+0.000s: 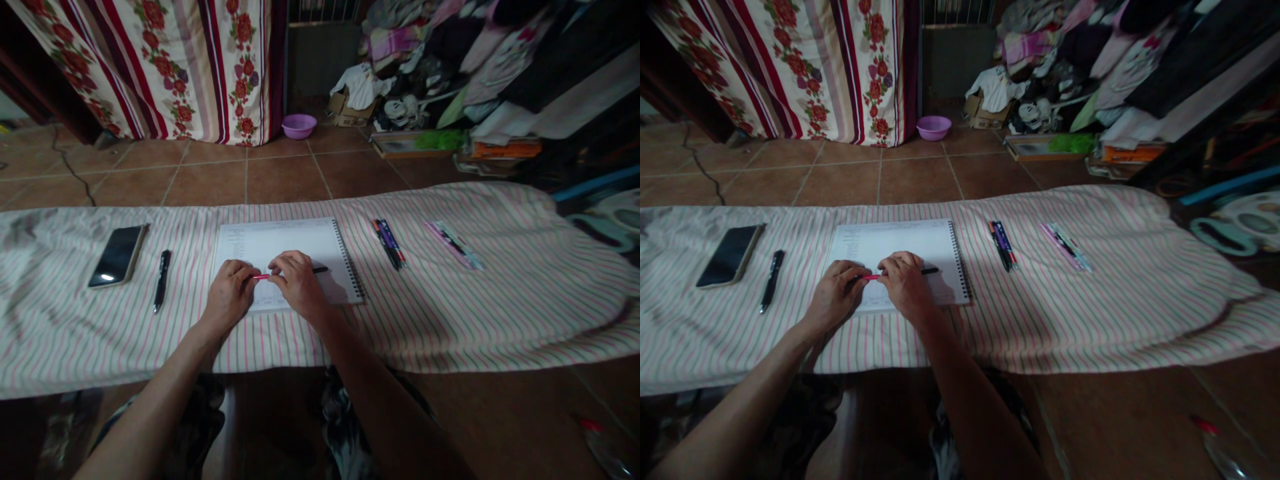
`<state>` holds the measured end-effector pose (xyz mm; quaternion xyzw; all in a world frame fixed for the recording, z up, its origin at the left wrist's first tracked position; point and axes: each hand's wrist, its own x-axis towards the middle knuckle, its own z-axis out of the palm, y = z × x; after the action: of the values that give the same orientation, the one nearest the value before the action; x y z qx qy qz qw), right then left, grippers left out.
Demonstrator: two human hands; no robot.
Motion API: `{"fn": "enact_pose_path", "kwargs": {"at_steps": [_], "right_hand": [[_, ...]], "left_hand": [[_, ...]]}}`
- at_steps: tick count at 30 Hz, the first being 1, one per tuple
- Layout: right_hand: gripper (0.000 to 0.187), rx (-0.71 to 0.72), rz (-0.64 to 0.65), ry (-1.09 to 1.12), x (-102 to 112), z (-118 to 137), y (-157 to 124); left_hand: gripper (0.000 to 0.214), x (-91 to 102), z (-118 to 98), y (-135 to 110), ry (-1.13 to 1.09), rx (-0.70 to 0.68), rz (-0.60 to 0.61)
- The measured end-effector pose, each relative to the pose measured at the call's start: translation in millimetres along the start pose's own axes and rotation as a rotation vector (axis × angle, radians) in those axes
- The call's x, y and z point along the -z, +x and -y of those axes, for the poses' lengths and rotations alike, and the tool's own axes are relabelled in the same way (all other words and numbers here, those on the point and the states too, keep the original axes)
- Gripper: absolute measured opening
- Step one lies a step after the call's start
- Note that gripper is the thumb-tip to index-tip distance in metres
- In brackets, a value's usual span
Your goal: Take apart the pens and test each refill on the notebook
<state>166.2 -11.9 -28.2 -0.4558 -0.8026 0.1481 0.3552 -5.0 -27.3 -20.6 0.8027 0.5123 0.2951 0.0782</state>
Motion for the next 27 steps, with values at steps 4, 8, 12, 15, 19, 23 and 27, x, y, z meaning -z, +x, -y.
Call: {"fn": "enact_pose_path", "kwargs": {"at_steps": [4, 8, 12, 15, 19, 23, 27], "right_hand": [[0.013, 0.048, 0.050, -0.021, 2.9, 0.9, -1.1], [0.025, 0.059, 0.064, -0.061, 4.6, 3.6, -2.8], [0.041, 0.059, 0.053, -0.037, 4.3, 3.9, -3.8], [0.051, 0.058, 0.020, -0.010, 3.7, 2.0, -3.9], [0.054, 0.077, -0.009, 0.015, 3.9, 1.3, -3.6], [0.055, 0.092, -0.025, 0.032, 5.2, 3.0, -3.0], [0.054, 0.077, -0.052, 0.024, 6.9, 5.3, -1.9]], "left_hand": [[0.017, -0.1, -1.3, 0.7, 0.017, -0.007, 0.009], [0.017, -0.1, -1.0, 1.1, 0.024, -0.031, 0.012], [0.017, -0.8, -1.6, 1.1, 0.022, -0.037, 0.015], [0.017, -1.1, -2.4, 0.8, 0.009, -0.040, 0.012], [0.017, -1.1, -3.7, 0.6, 0.000, -0.040, 0.008], [0.017, -1.0, -5.1, 1.0, 0.009, -0.042, 0.008], [0.017, -1.0, -5.8, 1.7, 0.010, -0.043, 0.003]]}}
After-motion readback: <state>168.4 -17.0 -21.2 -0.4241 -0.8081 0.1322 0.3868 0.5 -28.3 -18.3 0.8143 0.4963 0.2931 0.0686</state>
